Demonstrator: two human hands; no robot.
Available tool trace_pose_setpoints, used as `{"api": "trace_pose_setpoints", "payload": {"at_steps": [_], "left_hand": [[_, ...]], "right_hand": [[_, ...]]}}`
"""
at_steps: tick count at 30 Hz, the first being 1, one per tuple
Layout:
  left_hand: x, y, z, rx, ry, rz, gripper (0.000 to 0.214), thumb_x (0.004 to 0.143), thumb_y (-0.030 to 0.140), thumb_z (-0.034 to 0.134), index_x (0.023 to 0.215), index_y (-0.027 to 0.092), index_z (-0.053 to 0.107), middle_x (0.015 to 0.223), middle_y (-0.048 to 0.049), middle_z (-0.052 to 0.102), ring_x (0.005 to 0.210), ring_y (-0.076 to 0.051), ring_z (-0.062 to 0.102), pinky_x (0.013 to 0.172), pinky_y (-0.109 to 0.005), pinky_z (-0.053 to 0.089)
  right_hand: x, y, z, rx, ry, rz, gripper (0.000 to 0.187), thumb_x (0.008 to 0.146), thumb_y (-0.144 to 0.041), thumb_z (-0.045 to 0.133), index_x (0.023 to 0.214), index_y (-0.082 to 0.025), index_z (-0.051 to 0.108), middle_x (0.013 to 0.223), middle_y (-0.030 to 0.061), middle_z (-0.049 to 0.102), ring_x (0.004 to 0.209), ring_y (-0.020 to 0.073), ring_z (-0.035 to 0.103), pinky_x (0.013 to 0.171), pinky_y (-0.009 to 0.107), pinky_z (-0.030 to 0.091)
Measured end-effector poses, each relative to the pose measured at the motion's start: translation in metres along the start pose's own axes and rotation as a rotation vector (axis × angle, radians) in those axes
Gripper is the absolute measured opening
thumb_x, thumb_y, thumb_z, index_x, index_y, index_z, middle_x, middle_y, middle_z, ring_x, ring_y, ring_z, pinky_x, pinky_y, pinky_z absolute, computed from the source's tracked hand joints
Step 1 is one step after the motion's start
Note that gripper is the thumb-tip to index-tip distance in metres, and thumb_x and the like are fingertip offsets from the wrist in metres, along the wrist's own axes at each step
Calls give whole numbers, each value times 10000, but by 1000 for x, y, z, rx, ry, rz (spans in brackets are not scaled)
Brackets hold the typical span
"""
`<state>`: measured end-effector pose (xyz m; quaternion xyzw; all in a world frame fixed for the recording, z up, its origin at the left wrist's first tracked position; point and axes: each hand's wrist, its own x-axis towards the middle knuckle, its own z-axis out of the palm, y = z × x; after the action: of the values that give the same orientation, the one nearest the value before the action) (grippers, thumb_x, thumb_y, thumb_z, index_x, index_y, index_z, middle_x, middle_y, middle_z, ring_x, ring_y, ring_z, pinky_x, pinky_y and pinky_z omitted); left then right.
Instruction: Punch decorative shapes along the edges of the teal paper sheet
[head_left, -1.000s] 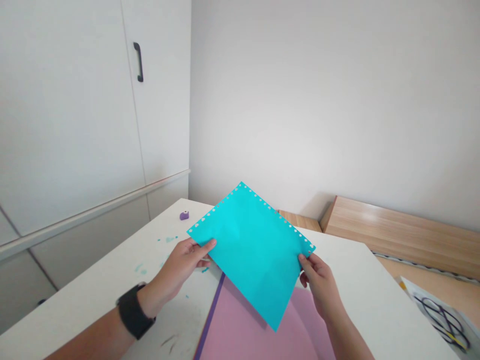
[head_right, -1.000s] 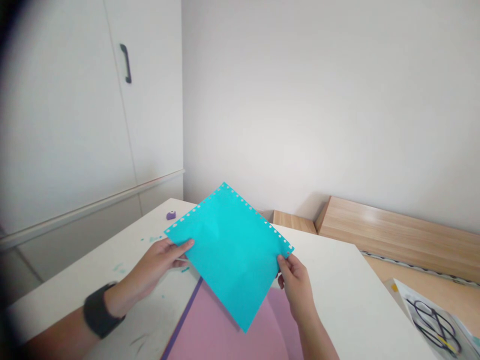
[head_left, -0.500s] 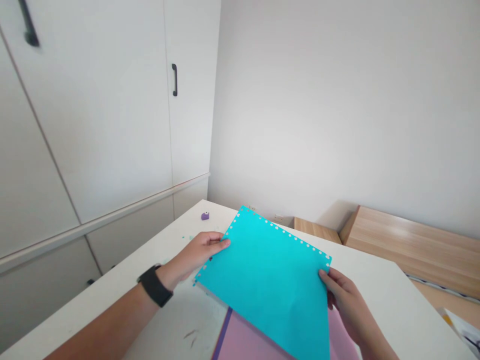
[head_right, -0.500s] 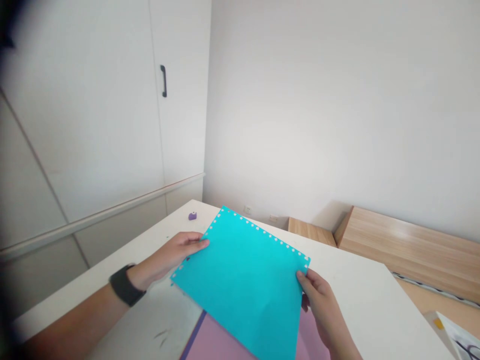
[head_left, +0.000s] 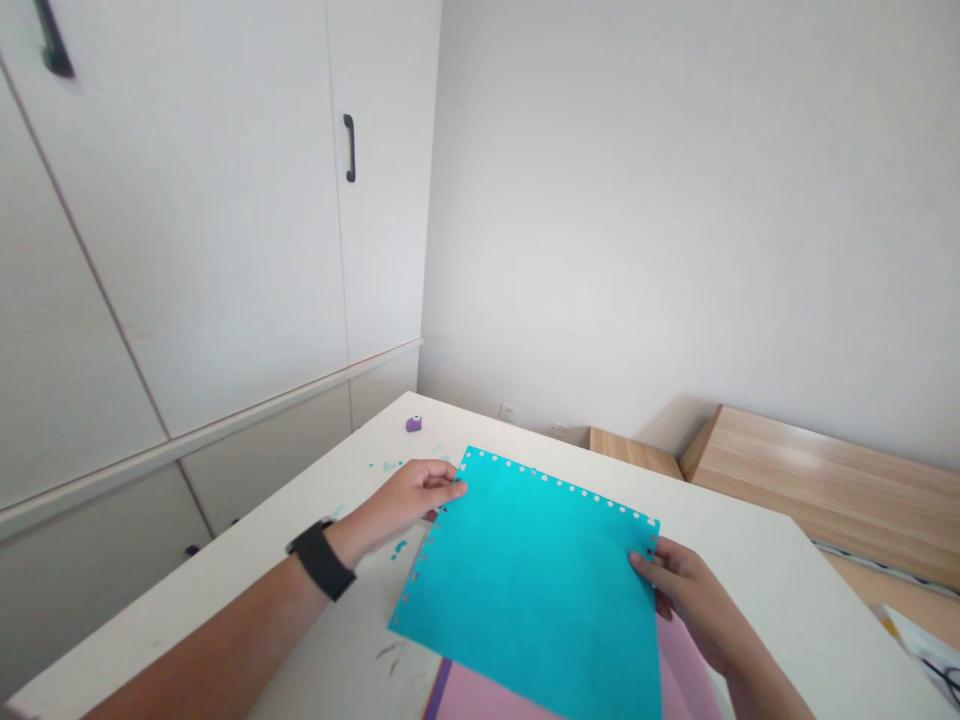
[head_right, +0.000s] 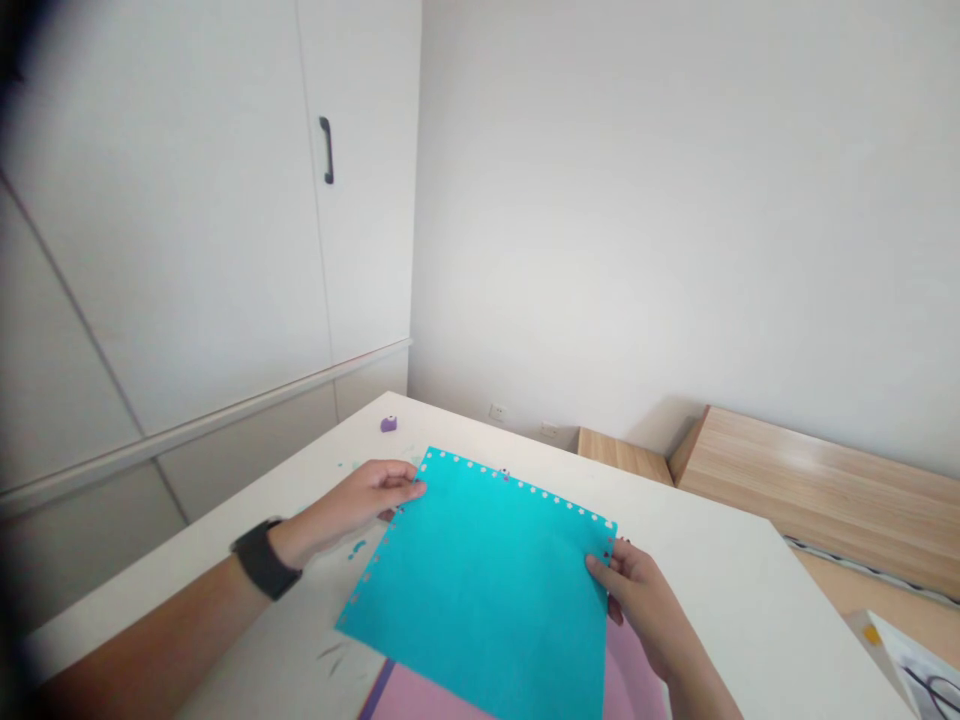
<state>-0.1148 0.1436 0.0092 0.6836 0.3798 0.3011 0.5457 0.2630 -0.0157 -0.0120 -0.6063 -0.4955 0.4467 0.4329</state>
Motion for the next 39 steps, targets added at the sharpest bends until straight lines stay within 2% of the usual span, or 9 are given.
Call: {"api": "trace_pose_setpoints", "payload": {"at_steps": [3,11,13,17,20,25,28,34,39], "left_hand": [[0,-3,-2,38,-63,-16,382,797,544,683,836,170,616,667,24,519,615,-153,551,582,-281,493],[1,-19,-9,112,-254,-145,591,762,523,720,1205,190,516,700,18,603,598,-190,615,510,-272,479],[3,-21,-10,236,-196,-96,521,801,557,657,1151,186,552,672,4,630,590,-200,621,518,-277,460],[8,-18,-12,606,139,112,422,816,604,610,978,216,634,723,-10,660,666,-207,624,602,-287,426],[10,-19,-11,660,241,199,451,813,601,616,1083,240,629,878,-26,682,808,-225,637,703,-296,449],[10,-28,-7,661,33,202,772,723,574,709,1392,269,477,1220,-89,610,970,-253,614,842,-325,465],[12,-30,-4,714,-94,152,864,687,571,729,1440,265,433,1222,-103,595,913,-251,632,828,-330,471],[29,-21,6,770,-149,106,928,688,583,720,1471,224,375,1261,-124,592,879,-254,680,794,-323,498],[49,-12,18,896,-185,176,1135,584,641,786,1506,176,314,1397,-174,525,1229,-355,540,999,-369,416]], "right_hand": [[-1,0,-2,11,-20,19,355,835,-512,662,846,-161,613,591,-57,423,495,85,397,428,215,281],[-5,5,-16,-52,-197,152,313,784,-438,709,882,-164,594,608,-55,485,450,60,363,382,199,203],[-5,7,-17,-117,-215,188,311,769,-423,717,890,-170,583,602,-60,488,442,64,383,371,196,224],[-6,13,-20,-207,-248,210,271,752,-369,718,877,-189,558,591,-77,447,440,70,402,353,188,262],[-7,15,-23,-234,-271,208,255,744,-337,720,869,-193,550,627,-73,442,471,74,438,351,181,293],[-7,16,-28,-259,-286,203,239,747,-314,714,843,-180,540,640,-67,459,489,85,491,359,186,357],[-9,12,-31,-248,-336,207,261,733,-303,730,859,-172,543,629,-67,488,491,96,527,369,192,389],[-12,10,-41,-215,-429,219,335,727,-271,721,979,-171,524,676,-45,578,551,144,636,385,198,432],[-9,22,-48,-185,-402,259,521,690,-217,711,1129,-201,431,730,-40,626,571,165,677,403,192,440]]}}
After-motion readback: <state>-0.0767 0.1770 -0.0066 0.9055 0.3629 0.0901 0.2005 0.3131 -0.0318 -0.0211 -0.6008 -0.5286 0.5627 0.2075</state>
